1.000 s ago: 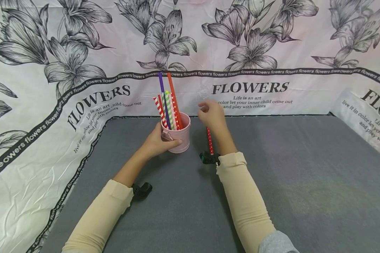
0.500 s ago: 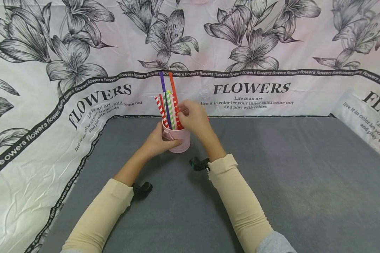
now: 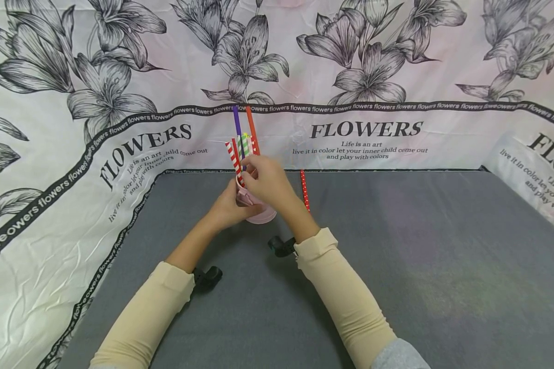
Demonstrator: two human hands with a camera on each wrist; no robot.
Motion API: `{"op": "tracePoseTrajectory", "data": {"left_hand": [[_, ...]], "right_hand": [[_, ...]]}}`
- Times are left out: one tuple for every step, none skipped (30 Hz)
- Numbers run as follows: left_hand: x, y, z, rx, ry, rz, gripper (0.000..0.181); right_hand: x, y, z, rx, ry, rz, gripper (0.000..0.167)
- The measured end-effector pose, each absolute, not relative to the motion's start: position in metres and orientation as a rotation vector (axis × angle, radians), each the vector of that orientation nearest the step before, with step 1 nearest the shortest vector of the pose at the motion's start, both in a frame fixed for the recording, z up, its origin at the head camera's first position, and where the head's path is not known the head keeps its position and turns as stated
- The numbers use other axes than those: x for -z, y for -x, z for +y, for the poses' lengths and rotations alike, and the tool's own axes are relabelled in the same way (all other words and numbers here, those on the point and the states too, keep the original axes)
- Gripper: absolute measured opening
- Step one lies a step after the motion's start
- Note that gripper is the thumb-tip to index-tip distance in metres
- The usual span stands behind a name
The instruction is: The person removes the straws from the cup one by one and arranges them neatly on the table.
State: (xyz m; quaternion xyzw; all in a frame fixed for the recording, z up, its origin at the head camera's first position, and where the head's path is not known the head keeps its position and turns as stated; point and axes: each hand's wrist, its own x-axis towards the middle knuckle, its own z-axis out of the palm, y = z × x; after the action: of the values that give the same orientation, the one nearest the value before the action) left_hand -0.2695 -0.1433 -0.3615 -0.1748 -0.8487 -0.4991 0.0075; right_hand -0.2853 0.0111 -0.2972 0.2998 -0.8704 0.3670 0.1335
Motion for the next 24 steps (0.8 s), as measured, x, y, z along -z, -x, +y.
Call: {"op": "tracePoseTrajectory", "data": {"left_hand": [[0.3615,0.2696,-0.1433,1.559,0.559,-2.649,0.101],[0.3616,0.2698,-0.1434,1.557,0.567,-2.647,0.101],[0.3616,0.2700,-0.1436,1.559,0.576,-2.643,0.101],[0.3617,0.2703,-0.1437,1.562,0.580,-2.642,0.101],[0.3616,0.2701,-0.1439,1.563,0.587,-2.641,0.101],[0.3617,0.2702,-0.1440,1.564,0.590,-2.643,0.101],[0.3618,0.2704,-0.1441,1.564,0.597,-2.642,0.100],[0.3620,0.2704,-0.1442,1.564,0.603,-2.642,0.100],[0.3622,0.2706,-0.1445,1.564,0.607,-2.640,0.100],[0.3623,0.2708,-0.1446,1.566,0.617,-2.638,0.100],[0.3625,0.2708,-0.1447,1.570,0.625,-2.634,0.099],[0.3625,0.2709,-0.1447,1.574,0.626,-2.632,0.099],[0.3625,0.2707,-0.1447,1.578,0.619,-2.631,0.097],[0.3624,0.2703,-0.1447,1.583,0.612,-2.633,0.097],[0.3622,0.2700,-0.1445,1.588,0.598,-2.638,0.096],[0.3615,0.2694,-0.1442,1.593,0.584,-2.642,0.095],[0.3610,0.2688,-0.1439,1.592,0.561,-2.651,0.094],[0.3606,0.2684,-0.1436,1.593,0.548,-2.655,0.094],[0.3600,0.2679,-0.1434,1.594,0.535,-2.661,0.093],[0.3596,0.2677,-0.1431,1.588,0.530,-2.666,0.093],[0.3592,0.2675,-0.1430,1.576,0.528,-2.669,0.093],[0.3590,0.2673,-0.1430,1.566,0.531,-2.672,0.093],[0.3592,0.2674,-0.1430,1.561,0.542,-2.669,0.093],[0.3593,0.2675,-0.1431,1.558,0.552,-2.666,0.093]], "right_hand": [[0.2976,0.2846,0.0101,-1.056,-0.868,-2.540,0.024],[0.2977,0.2839,0.0093,-1.045,-0.868,-2.553,0.025],[0.2977,0.2834,0.0086,-1.033,-0.868,-2.566,0.025],[0.2979,0.2831,0.0079,-1.017,-0.868,-2.577,0.025],[0.2980,0.2829,0.0073,-1.004,-0.867,-2.587,0.025],[0.2980,0.2825,0.0069,-0.993,-0.868,-2.597,0.025],[0.2981,0.2826,0.0065,-0.977,-0.868,-2.606,0.025],[0.2982,0.2824,0.0063,-0.970,-0.867,-2.616,0.025],[0.2983,0.2822,0.0061,-0.967,-0.864,-2.629,0.026],[0.2984,0.2820,0.0058,-0.966,-0.862,-2.642,0.027],[0.2982,0.2815,0.0058,-0.968,-0.859,-2.654,0.027],[0.2980,0.2810,0.0057,-0.973,-0.856,-2.665,0.028],[0.2980,0.2808,0.0057,-0.976,-0.853,-2.674,0.029],[0.2979,0.2804,0.0055,-0.983,-0.848,-2.683,0.029],[0.2977,0.2800,0.0054,-0.988,-0.847,-2.688,0.029],[0.2978,0.2799,0.0054,-0.993,-0.847,-2.691,0.029],[0.2978,0.2798,0.0053,-0.996,-0.845,-2.692,0.029],[0.2980,0.2799,0.0054,-0.992,-0.842,-2.696,0.028],[0.2980,0.2799,0.0054,-0.985,-0.843,-2.699,0.028],[0.2979,0.2796,0.0053,-0.965,-0.846,-2.700,0.027],[0.2977,0.2794,0.0053,-0.931,-0.861,-2.700,0.026],[0.2978,0.2794,0.0051,-0.889,-0.880,-2.704,0.023],[0.2977,0.2792,0.0049,-0.843,-0.897,-2.709,0.021],[0.2976,0.2791,0.0046,-0.788,-0.917,-2.712,0.018]]}}
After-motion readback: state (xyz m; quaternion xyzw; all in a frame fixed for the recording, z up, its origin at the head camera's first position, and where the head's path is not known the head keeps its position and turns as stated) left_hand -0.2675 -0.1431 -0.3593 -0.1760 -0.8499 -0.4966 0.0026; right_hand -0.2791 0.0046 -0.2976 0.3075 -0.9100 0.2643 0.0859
